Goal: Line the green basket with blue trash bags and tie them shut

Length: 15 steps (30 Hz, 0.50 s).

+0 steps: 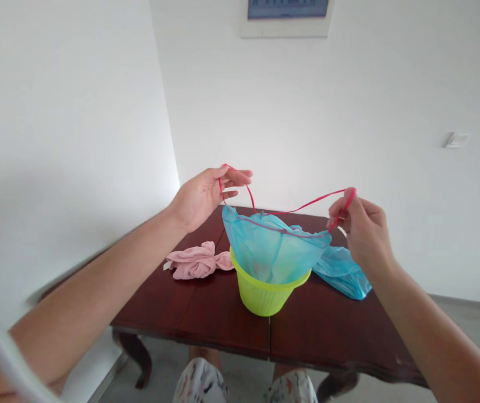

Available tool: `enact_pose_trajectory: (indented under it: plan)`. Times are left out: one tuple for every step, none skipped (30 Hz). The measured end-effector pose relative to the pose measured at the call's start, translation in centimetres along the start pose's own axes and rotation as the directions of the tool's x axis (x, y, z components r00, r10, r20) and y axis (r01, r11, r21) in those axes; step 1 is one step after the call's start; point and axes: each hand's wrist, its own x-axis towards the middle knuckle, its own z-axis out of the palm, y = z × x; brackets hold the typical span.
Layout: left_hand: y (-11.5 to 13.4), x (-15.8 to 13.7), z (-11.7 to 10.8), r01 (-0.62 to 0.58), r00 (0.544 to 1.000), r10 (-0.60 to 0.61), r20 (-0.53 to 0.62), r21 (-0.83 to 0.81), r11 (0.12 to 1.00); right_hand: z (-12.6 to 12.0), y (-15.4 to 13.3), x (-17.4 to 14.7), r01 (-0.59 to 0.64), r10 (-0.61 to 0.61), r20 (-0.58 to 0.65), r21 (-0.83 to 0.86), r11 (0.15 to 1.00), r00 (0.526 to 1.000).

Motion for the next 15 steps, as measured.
enact_pose_trajectory:
  plan:
    - [0.3, 0.2, 0.6, -0.029, 0.999, 0.030, 0.015, -0.027, 0.999, 0.2, -0.5, 0.2, -0.012, 0.010, 0.042, 0.060, 0.998, 0.999]
    - [0.5, 0.5, 1.2, -0.067, 0.997, 0.069, 0.028, -0.046, 0.997, 0.5, -1.0, 0.4, -0.013, 0.004, 0.077, 0.111, 0.994, 0.997]
    - [0.6, 0.7, 1.7, -0.112, 0.993, 0.114, 0.037, -0.055, 0.992, 0.7, -1.4, 0.5, -0.006, -0.010, 0.112, 0.140, 0.990, 0.994]
    - [0.7, 1.0, 2.1, -0.159, 0.986, 0.162, 0.045, -0.056, 0.986, 0.9, -1.8, 0.7, 0.009, -0.030, 0.141, 0.145, 0.989, 0.989]
    - [0.8, 1.3, 2.6, -0.205, 0.977, 0.208, 0.056, -0.054, 0.977, 1.0, -2.1, 0.8, 0.034, -0.055, 0.161, 0.126, 0.991, 0.985]
    - [0.8, 1.5, 3.1, -0.245, 0.966, 0.248, 0.068, -0.049, 0.968, 1.2, -2.4, 0.9, 0.069, -0.083, 0.167, 0.089, 0.994, 0.982]
    - [0.8, 1.7, 3.7, -0.275, 0.957, 0.278, 0.084, -0.040, 0.960, 1.4, -2.7, 1.0, 0.107, -0.113, 0.166, 0.042, 0.993, 0.980]
    - [0.8, 1.8, 4.3, -0.293, 0.950, 0.294, 0.106, -0.025, 0.956, 1.6, -3.0, 1.0, 0.143, -0.140, 0.159, -0.004, 0.990, 0.977]
    - [0.8, 1.9, 4.9, -0.300, 0.945, 0.297, 0.136, -0.002, 0.954, 1.9, -3.3, 1.1, 0.175, -0.167, 0.149, -0.040, 0.984, 0.975]
    - [0.8, 1.9, 5.7, -0.298, 0.942, 0.289, 0.170, 0.032, 0.954, 2.3, -3.8, 1.1, 0.201, -0.190, 0.148, -0.063, 0.978, 0.971]
    - [0.7, 1.9, 6.4, -0.291, 0.940, 0.271, 0.209, 0.076, 0.954, 2.8, -4.3, 1.1, 0.222, -0.208, 0.160, -0.076, 0.972, 0.965]
    - [0.7, 1.9, 7.2, -0.283, 0.937, 0.246, 0.249, 0.127, 0.951, 3.3, -5.0, 1.2, 0.245, -0.227, 0.178, -0.085, 0.966, 0.958]
    - [0.7, 2.0, 8.0, -0.275, 0.933, 0.217, 0.286, 0.180, 0.945, 3.9, -5.7, 1.2, 0.275, -0.252, 0.200, -0.093, 0.957, 0.947]
    - [0.6, 2.1, 8.6, -0.263, 0.932, 0.183, 0.314, 0.232, 0.937, 4.4, -6.5, 1.2, 0.309, -0.282, 0.221, -0.098, 0.946, 0.934]
    - [0.5, 2.3, 9.1, -0.248, 0.930, 0.148, 0.336, 0.279, 0.928, 4.9, -7.4, 1.2, 0.341, -0.310, 0.238, -0.099, 0.935, 0.920]
